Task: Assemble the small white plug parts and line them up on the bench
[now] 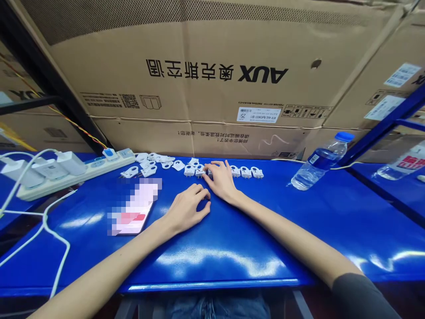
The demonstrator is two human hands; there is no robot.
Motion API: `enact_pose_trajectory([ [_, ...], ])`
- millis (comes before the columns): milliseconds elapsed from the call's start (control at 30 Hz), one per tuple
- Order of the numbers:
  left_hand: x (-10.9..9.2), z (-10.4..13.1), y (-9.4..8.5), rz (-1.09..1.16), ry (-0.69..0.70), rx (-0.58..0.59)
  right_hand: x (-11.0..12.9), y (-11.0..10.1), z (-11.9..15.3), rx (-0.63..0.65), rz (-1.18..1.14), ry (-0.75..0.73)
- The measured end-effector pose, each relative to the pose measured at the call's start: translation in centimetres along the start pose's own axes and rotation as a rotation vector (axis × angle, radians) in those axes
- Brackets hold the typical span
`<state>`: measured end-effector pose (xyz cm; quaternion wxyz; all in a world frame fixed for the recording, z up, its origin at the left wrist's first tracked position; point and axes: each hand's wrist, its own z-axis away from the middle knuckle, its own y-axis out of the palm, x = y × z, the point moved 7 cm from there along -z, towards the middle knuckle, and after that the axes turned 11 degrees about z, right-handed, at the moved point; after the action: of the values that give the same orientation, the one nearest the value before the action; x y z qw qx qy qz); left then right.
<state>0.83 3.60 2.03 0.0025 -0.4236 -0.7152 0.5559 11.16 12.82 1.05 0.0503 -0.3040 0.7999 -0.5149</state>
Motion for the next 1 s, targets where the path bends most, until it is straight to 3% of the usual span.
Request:
enact_pose_trajectory([
  [267,0.0,0.1,-0.2,0.067,-0.008,-0.014,-0.4,0.7,-0.1,-0.004,-0.002,0.006],
  [533,0.3,0.2,0.0,0.145,0.002,-0.022,0.1,0.0,-0.1,0.005,0.007,0.013],
  [700,0.3,0.3,-0.2,0.102,0.032,-0.054,1.0,0.2,-0.5,-0.005,0.009,-0.094],
  [1000,-0.8,0.2,-1.5,0.063,0.093,-0.155,2.7,2.7,-3.1,0.064,0.102,-0.232],
])
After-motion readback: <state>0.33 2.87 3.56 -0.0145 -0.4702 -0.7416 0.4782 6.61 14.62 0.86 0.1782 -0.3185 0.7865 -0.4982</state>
